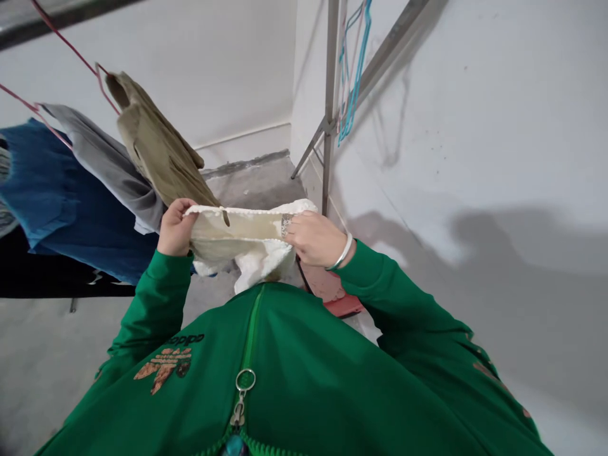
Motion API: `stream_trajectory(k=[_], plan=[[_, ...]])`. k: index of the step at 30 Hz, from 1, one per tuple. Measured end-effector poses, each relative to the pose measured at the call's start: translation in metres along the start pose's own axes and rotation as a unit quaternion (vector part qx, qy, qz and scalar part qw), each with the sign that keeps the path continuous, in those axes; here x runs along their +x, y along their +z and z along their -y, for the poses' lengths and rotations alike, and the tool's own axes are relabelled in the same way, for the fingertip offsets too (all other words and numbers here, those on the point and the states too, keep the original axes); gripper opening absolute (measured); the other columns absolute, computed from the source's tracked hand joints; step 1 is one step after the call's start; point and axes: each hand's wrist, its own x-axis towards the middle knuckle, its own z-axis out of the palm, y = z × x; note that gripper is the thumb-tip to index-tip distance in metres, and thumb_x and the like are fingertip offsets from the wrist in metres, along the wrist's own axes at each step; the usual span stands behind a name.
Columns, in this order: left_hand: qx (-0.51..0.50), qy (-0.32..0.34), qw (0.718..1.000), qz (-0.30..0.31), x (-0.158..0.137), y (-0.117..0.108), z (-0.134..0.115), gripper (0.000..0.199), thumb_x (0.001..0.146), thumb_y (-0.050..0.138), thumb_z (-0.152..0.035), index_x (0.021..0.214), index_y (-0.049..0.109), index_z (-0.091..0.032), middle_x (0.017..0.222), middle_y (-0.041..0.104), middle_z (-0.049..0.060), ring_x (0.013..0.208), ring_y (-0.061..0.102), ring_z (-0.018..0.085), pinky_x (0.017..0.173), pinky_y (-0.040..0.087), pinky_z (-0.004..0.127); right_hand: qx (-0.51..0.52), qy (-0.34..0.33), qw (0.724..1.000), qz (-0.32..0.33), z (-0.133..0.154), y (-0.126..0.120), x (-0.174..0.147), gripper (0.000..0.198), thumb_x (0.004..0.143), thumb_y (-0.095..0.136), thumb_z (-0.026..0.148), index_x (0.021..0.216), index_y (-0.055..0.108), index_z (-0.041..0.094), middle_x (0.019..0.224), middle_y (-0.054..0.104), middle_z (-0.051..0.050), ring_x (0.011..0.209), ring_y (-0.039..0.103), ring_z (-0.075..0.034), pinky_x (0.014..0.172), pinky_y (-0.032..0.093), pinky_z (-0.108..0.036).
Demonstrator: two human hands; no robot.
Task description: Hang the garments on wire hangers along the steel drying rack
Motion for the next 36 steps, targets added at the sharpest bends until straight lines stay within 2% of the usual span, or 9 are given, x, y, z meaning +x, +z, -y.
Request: stream_trajectory(k=[4, 7, 11, 14, 18, 21, 25, 29, 36], plan=[[0.281, 0.122, 0.952, 0.007, -0.009, -0.023, 0.0, 0.025, 0.06, 0.052, -0.006, 0.081, 0.059, -0.018, 0.083, 0.055, 0.007, 0.087, 0.055, 0.023, 0.081, 0.043, 0.034, -0.078, 0.049, 0.994, -0.062, -0.006, 0.0, -0.002, 0.02, 0.082, 0.046, 0.01, 0.076, 0.064, 0.013, 0.074, 0.06, -0.009, 0.076, 0.047, -0.02, 0.07, 0.027, -0.034], [0.341, 0.05, 0.938, -0.022, -0.017, -0.03, 0.015, 0.011, 0.059, 0.057, -0.011, 0.066, 0.055, -0.019, 0.075, 0.053, 0.007, 0.081, 0.054, 0.025, 0.078, 0.044, 0.037, -0.087, 0.06, 0.992, -0.074, -0.01, 0.008, 0.0, 0.019, 0.083, 0.047, 0.011, 0.077, 0.065, 0.013, 0.076, 0.061, -0.009, 0.077, 0.048, -0.02, 0.071, 0.027, -0.034], [0.046, -0.125, 0.989, 0.069, -0.036, -0.014, 0.03, 0.013, 0.061, 0.066, -0.027, 0.066, 0.057, -0.019, 0.061, 0.054, -0.001, 0.067, 0.053, 0.017, 0.069, 0.044, 0.028, -0.059, 0.069, 0.996, -0.023, -0.02, 0.032, 0.006, 0.019, 0.084, 0.048, 0.014, 0.079, 0.066, 0.011, 0.078, 0.064, -0.01, 0.08, 0.051, -0.021, 0.072, 0.03, -0.034], [-0.247, -0.269, 0.927, 0.088, -0.051, 0.009, 0.028, 0.034, 0.053, 0.078, -0.031, 0.08, 0.062, -0.016, 0.066, 0.062, 0.001, 0.071, 0.06, 0.018, 0.068, 0.048, 0.029, -0.007, 0.08, 0.997, 0.02, -0.032, 0.05, 0.01, 0.019, 0.084, 0.05, 0.012, 0.082, 0.069, 0.011, 0.084, 0.067, -0.01, 0.085, 0.056, -0.021, 0.074, 0.034, -0.035], [-0.377, -0.33, 0.861, 0.088, -0.059, 0.03, 0.014, 0.05, 0.05, 0.082, -0.026, 0.095, 0.064, -0.014, 0.077, 0.07, 0.006, 0.081, 0.067, 0.025, 0.073, 0.053, 0.034, 0.139, 0.019, 0.988, 0.068, -0.054, 0.046, 0.011, 0.014, 0.078, 0.059, 0.012, 0.086, 0.07, 0.015, 0.089, 0.071, -0.006, 0.088, 0.061, -0.018, 0.077, 0.041, -0.03], [-0.368, -0.318, 0.869, 0.089, -0.063, 0.033, 0.003, 0.052, 0.051, 0.084, -0.033, 0.096, 0.066, -0.013, 0.077, 0.071, 0.007, 0.079, 0.068, 0.026, 0.072, 0.054, 0.034, 0.193, 0.111, 0.97, -0.099, -0.075, 0.008, 0.014, 0.012, 0.082, 0.061, 0.024, 0.089, 0.068, 0.017, 0.087, 0.07, -0.004, 0.078, 0.062, -0.013, 0.073, 0.045, -0.026], [-0.306, -0.287, 0.888, 0.191, -0.074, 0.03, -0.006, 0.055, 0.056, 0.084, -0.039, 0.1, 0.066, -0.012, 0.075, 0.07, 0.006, 0.073, 0.067, 0.023, 0.068, 0.052, 0.031, 0.087, 0.339, 0.88, -0.323, -0.112, -0.06, 0.035, 0.026, 0.086, 0.056, 0.044, 0.093, 0.058, 0.019, 0.086, 0.065, -0.008, 0.076, 0.058, -0.018, 0.07, 0.043, -0.033], [-0.229, -0.228, 0.903, 0.284, -0.078, 0.021, -0.015, 0.05, 0.064, 0.08, -0.044, 0.101, 0.066, -0.013, 0.076, 0.069, 0.005, 0.079, 0.065, 0.021, 0.071, 0.049, 0.029, -0.016, 0.45, 0.817, -0.359, -0.158, -0.09, 0.068, 0.035, 0.071, 0.069, 0.048, 0.078, 0.047, 0.021, 0.082, 0.06, -0.012, 0.082, 0.057, -0.027, 0.074, 0.043, -0.043], [-0.111, -0.117, 0.952, 0.26, -0.07, -0.002, -0.028, 0.043, 0.073, 0.072, -0.05, 0.096, 0.069, -0.014, 0.085, 0.07, 0.005, 0.087, 0.062, 0.021, 0.078, 0.047, 0.028, 0.023, 0.427, 0.806, -0.41, -0.217, -0.088, 0.088, 0.039, 0.071, 0.062, 0.028, 0.06, 0.025, 0.024, 0.055, 0.038, -0.001, 0.075, 0.052, -0.023, 0.078, 0.042, -0.048]])
